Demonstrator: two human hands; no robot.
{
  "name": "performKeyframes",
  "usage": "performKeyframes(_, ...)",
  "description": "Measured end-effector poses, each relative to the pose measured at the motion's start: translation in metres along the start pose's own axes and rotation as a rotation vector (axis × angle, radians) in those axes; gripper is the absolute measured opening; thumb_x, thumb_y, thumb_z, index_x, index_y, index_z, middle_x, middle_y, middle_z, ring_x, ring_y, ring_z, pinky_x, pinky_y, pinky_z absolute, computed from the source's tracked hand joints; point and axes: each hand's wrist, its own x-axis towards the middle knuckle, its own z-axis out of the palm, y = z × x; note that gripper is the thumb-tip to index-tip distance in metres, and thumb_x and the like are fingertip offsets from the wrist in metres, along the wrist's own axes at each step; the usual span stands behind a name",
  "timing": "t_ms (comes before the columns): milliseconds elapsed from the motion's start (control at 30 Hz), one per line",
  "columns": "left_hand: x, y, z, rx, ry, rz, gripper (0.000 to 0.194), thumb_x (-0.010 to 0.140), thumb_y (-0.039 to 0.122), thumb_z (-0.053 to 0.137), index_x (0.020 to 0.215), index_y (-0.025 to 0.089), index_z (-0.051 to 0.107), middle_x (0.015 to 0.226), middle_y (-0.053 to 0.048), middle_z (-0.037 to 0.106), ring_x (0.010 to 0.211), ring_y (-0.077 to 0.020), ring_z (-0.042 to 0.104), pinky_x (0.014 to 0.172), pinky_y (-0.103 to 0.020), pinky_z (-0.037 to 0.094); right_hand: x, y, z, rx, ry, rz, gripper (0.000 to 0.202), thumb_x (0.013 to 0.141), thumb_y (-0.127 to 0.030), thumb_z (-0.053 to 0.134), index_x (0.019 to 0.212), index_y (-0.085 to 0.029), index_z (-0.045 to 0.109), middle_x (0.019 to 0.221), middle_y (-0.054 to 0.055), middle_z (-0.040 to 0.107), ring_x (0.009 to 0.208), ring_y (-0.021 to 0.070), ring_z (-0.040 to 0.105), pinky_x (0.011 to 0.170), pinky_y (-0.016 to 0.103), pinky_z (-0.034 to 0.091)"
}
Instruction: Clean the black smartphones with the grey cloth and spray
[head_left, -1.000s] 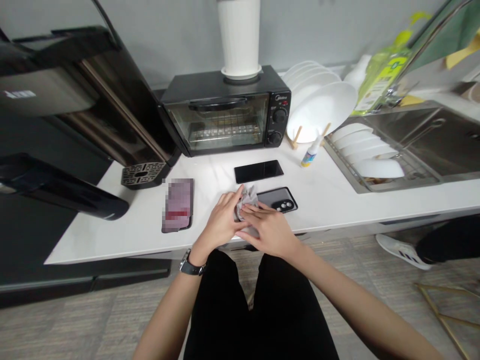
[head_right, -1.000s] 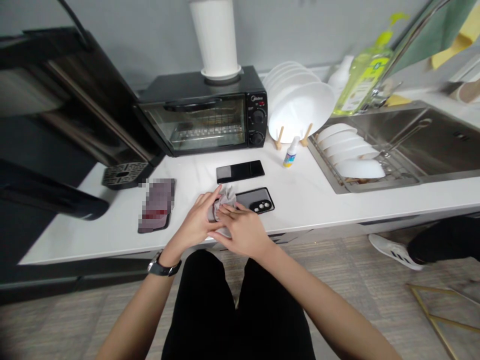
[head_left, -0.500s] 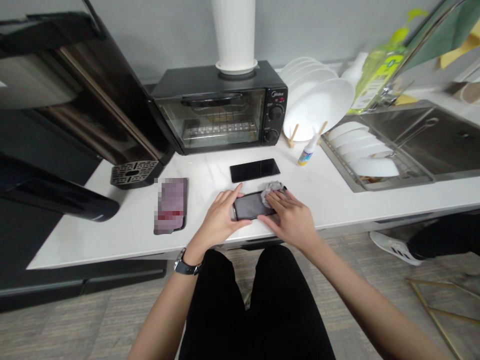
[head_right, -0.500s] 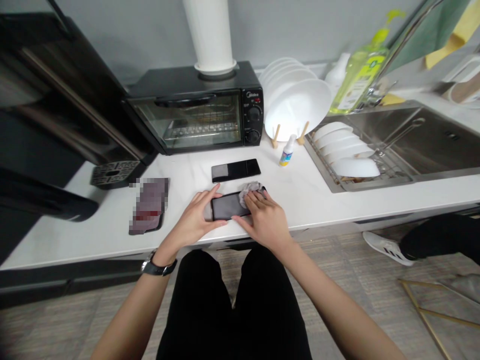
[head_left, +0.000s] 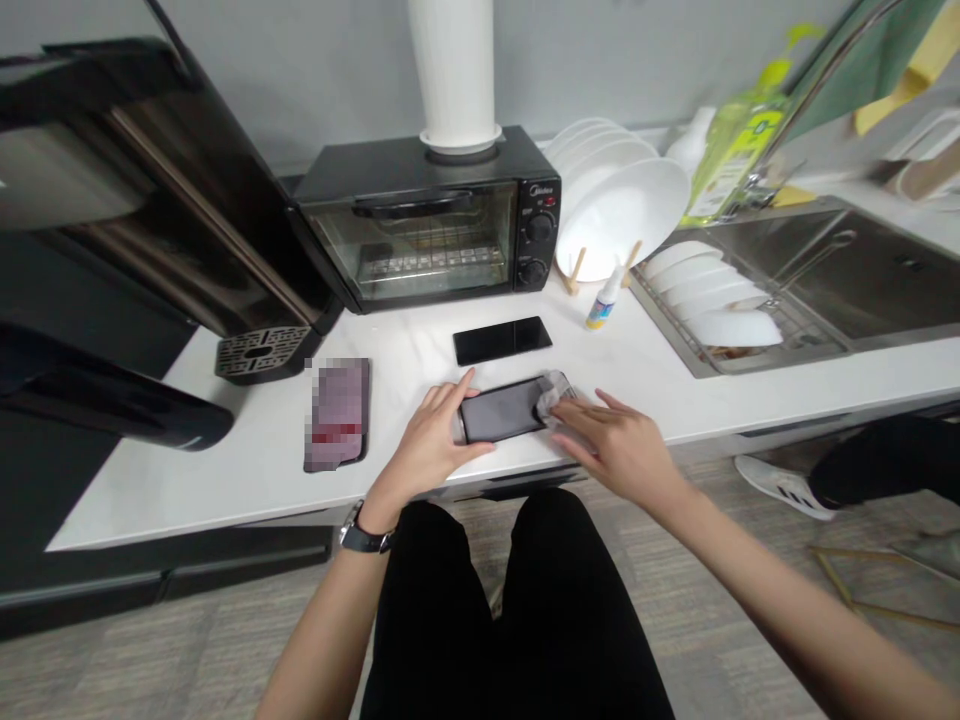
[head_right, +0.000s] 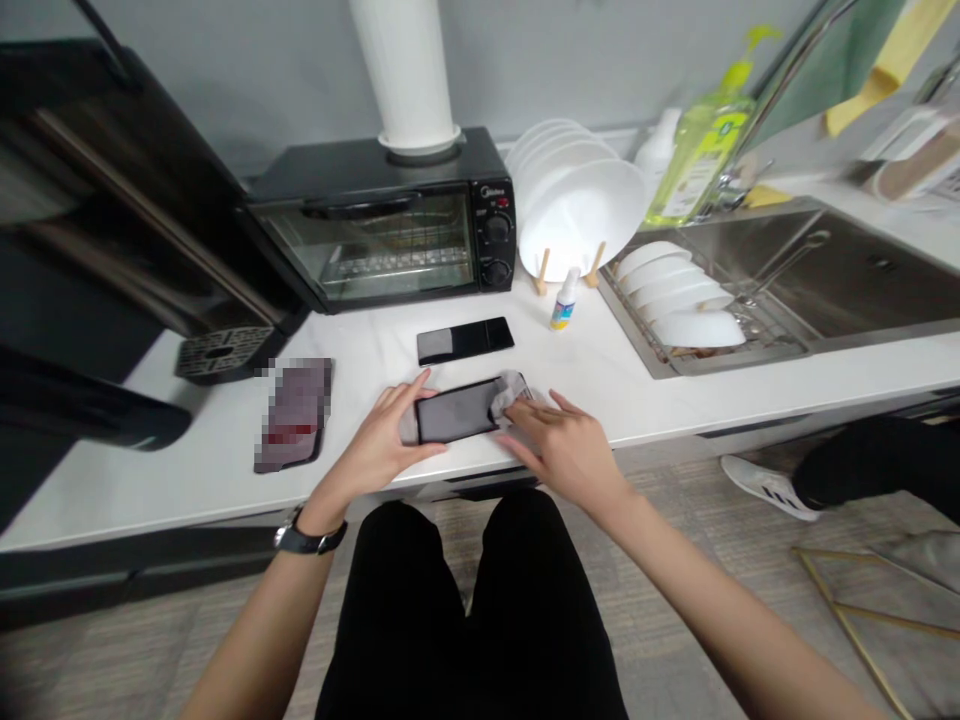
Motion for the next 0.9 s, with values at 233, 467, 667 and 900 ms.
performKeyframes(233,0.004,0.002,0.001,-0.017,0.015,0.015,0.102,0.086,0.036,0.086,0.170,0.032,0.027,0.142,-0.009,0.063,0.134,-0.0329,0.053,0.119,-0.052,0.042,0.029,-0.020,0.028,-0.061,0.113,0.137,0.064,0.105,-0.061,0.054,0.141,-0.008,0.063,0.143,0.022,0.069,0.135,0.0376,0.066,0.120,0.058,0.048)
performKeyframes(467,0.001,-0.001,0.000,0.011,-0.003,-0.019,0.097,0.087,0.026,0.078,0.170,0.025,0.029,0.136,-0.013,0.063,0.124,-0.0339,0.057,0.109,-0.049,0.049,0.064,-0.085,0.048,0.161,0.036,-0.029,0.065,0.102,-0.071,0.053,0.115,-0.010,0.073,0.116,0.020,0.079,0.114,0.0328,0.075,0.113,0.050,0.053)
performKeyframes(667,-0.002,0.001,-0.001,-0.009,-0.012,0.022,0.103,0.086,0.032,0.084,0.170,0.029,0.026,0.145,-0.010,0.062,0.135,-0.0330,0.053,0.119,-0.052,0.041,0.019,-0.045,0.017,0.139,-0.022,-0.076,0.048,0.109,-0.054,0.052,0.135,-0.016,0.068,0.136,0.014,0.075,0.129,0.0277,0.071,0.121,0.052,0.046)
performKeyframes(900,0.004,0.002,0.000,-0.009,-0.021,0.035,0.104,0.083,0.038,0.089,0.168,0.031,0.029,0.145,-0.009,0.064,0.135,-0.0329,0.054,0.120,-0.053,0.041,0.008,0.001,0.004,-0.090,0.049,0.064,0.058,0.109,-0.057,0.050,0.138,-0.010,0.065,0.138,0.019,0.073,0.131,0.0337,0.069,0.123,0.059,0.042)
